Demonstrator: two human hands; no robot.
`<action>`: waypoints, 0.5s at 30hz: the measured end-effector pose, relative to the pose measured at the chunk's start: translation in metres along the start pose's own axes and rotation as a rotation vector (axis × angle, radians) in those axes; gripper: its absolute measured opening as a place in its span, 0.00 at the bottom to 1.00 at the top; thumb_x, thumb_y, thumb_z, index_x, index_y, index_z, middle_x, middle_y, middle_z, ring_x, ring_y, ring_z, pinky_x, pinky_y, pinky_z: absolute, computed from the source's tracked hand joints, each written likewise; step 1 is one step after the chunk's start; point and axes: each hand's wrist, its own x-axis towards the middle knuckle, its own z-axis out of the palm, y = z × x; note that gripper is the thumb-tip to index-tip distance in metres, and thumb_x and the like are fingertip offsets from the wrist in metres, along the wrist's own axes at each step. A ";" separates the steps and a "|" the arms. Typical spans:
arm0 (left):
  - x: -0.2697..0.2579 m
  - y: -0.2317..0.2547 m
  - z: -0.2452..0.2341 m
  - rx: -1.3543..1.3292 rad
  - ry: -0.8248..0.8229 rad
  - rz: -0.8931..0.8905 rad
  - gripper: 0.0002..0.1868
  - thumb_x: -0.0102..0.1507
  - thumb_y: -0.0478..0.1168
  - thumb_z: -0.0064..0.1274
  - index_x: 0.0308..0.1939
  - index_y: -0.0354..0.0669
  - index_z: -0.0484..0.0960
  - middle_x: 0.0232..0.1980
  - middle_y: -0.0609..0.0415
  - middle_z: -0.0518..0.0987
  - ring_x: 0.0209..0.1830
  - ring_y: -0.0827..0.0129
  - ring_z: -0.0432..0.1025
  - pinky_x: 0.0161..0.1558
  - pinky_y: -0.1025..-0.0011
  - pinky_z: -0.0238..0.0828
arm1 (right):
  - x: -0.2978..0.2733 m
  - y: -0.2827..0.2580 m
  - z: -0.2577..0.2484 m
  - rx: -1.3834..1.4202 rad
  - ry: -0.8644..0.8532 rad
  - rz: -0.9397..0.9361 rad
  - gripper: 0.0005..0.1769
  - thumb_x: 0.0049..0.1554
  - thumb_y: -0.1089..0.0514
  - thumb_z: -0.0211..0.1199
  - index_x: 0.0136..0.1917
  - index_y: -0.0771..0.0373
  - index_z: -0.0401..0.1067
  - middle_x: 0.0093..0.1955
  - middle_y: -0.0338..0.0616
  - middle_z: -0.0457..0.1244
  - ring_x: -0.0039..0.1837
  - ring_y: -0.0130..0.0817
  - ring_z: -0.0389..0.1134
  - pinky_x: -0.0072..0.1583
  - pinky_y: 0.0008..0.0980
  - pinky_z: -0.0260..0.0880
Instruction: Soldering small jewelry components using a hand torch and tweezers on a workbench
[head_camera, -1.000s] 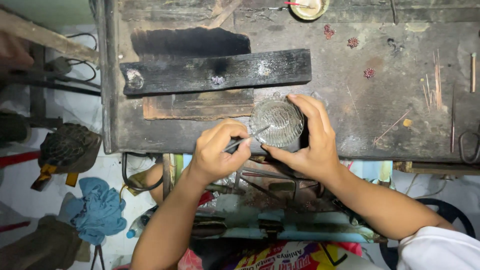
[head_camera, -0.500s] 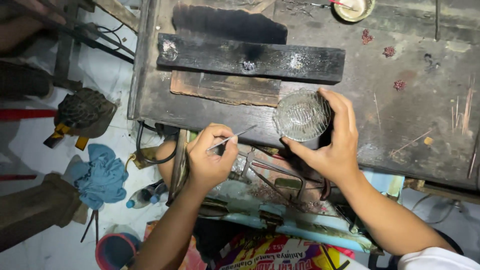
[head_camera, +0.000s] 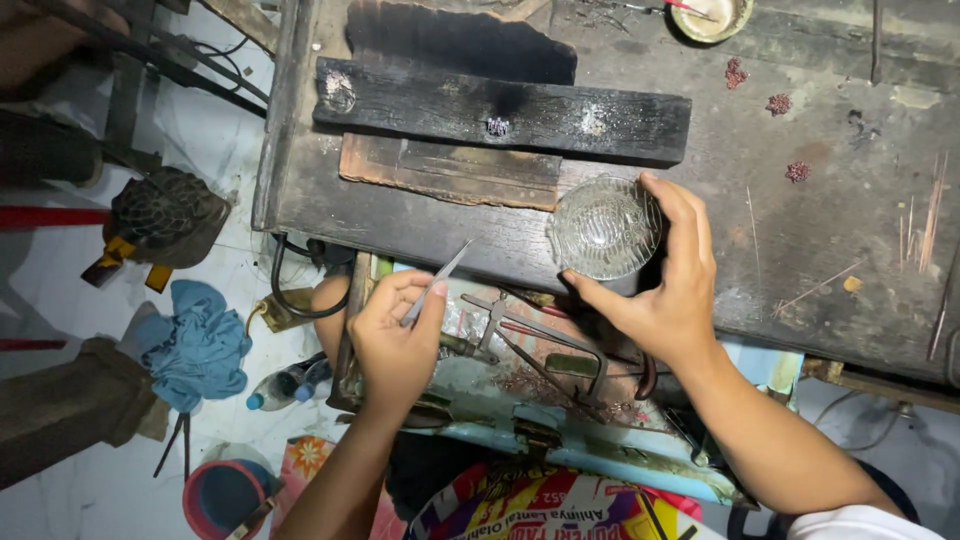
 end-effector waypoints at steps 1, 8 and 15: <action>-0.002 0.005 0.002 0.001 0.000 -0.003 0.04 0.62 0.27 0.59 0.40 0.32 0.83 0.26 0.46 0.81 0.25 0.73 0.74 0.26 0.68 0.76 | 0.000 0.000 0.000 0.001 -0.003 0.002 0.51 0.41 0.57 0.86 0.70 0.72 0.62 0.67 0.61 0.59 0.70 0.65 0.62 0.72 0.59 0.60; -0.012 0.020 0.010 0.055 -0.140 -0.270 0.06 0.64 0.31 0.53 0.39 0.33 0.85 0.24 0.45 0.83 0.22 0.75 0.72 0.27 0.70 0.75 | 0.001 0.000 -0.001 0.010 -0.001 0.009 0.51 0.41 0.57 0.86 0.70 0.72 0.62 0.68 0.61 0.59 0.70 0.65 0.62 0.72 0.60 0.60; -0.018 0.012 0.046 -0.396 -0.106 -0.526 0.08 0.68 0.34 0.51 0.42 0.30 0.82 0.25 0.41 0.81 0.13 0.73 0.71 0.10 0.82 0.60 | 0.000 0.000 -0.001 0.012 -0.003 0.000 0.51 0.41 0.57 0.86 0.70 0.72 0.62 0.68 0.61 0.59 0.70 0.65 0.62 0.72 0.59 0.60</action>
